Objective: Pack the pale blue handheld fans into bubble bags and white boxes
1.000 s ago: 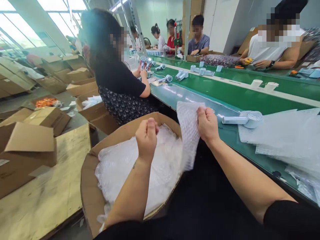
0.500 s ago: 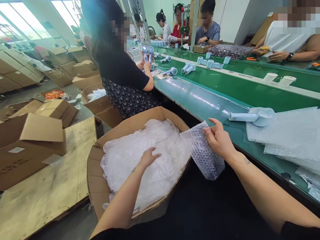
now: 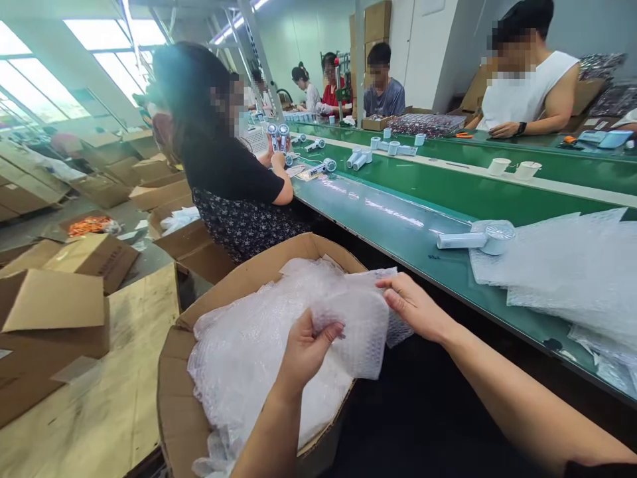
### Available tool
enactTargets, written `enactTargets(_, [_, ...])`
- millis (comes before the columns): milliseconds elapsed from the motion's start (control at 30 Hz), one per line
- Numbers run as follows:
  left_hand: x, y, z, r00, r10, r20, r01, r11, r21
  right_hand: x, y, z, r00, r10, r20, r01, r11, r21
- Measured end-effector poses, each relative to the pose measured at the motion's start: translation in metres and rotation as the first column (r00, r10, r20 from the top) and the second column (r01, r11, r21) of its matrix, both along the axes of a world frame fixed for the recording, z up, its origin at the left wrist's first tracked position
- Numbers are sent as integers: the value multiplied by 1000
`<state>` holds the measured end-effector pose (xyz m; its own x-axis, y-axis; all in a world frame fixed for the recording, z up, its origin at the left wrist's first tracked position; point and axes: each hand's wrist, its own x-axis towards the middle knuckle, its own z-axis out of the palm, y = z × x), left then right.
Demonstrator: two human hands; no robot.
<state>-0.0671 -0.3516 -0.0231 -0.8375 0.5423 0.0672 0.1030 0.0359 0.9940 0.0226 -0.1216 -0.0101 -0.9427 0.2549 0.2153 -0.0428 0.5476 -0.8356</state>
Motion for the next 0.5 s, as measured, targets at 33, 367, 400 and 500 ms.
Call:
enactTargets(33, [7, 6, 2, 1000, 16, -18, -16, 1000, 17, 1, -4, 6, 997, 75, -6, -75, 994, -81])
enactTargets(367, [23, 31, -30, 998, 56, 2, -55, 978, -201, 21, -6, 25, 905, -375, -200, 351, 925, -146])
enactTargets(400, [10, 26, -41, 998, 66, 18, -58, 954, -295, 24, 4, 24, 850, -483, -209, 463, 875, -140])
enactTargets(500, [-43, 7, -79, 971, 240, 9, -198, 820, -537, 32, 34, 26, 681, -676, -280, 699, 715, -28])
